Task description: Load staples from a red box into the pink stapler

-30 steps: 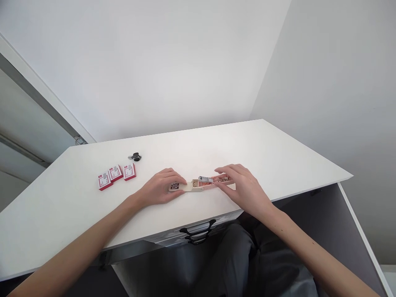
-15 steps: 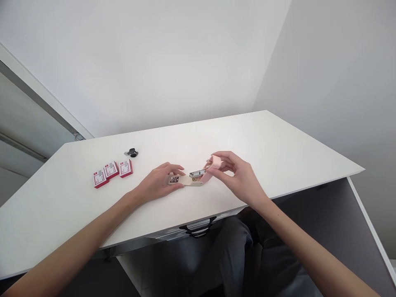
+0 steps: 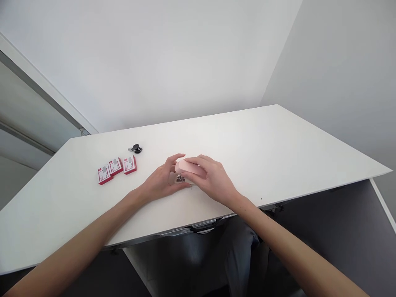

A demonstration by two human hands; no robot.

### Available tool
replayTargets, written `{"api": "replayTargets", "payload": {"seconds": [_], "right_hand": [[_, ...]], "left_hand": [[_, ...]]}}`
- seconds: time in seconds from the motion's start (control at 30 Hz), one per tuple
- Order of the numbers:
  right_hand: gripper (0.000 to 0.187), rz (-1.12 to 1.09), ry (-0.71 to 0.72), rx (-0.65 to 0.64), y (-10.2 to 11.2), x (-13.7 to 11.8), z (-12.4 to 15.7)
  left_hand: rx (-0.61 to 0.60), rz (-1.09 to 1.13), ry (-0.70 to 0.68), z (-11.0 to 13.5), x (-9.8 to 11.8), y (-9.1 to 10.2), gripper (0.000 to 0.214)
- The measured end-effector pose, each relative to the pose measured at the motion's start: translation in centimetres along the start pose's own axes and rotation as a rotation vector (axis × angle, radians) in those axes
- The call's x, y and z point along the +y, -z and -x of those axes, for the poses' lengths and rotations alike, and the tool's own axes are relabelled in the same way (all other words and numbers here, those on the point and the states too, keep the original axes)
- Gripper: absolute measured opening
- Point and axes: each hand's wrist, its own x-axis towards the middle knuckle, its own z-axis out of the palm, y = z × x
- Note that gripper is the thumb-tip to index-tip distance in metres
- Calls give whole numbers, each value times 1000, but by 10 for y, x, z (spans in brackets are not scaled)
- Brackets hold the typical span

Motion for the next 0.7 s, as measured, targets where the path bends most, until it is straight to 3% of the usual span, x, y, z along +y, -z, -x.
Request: {"api": "replayTargets", "payload": {"seconds": [0.2,0.33,0.53,0.7], "right_hand": [[41,52,25,-88,-8,19,6],[48,116,66,-112,-8,28,3],[56,242,-34,25,-4,41,-12],[61,161,-115,107,-5,55,-14]], "left_hand": [[91,-39,-103,1,-5,-5,81],[90,-108,-59,0,-6,-2,67],[138,-170,46,-4,-9,4,74],[162,-254,154,-6,-14,9,66]]}}
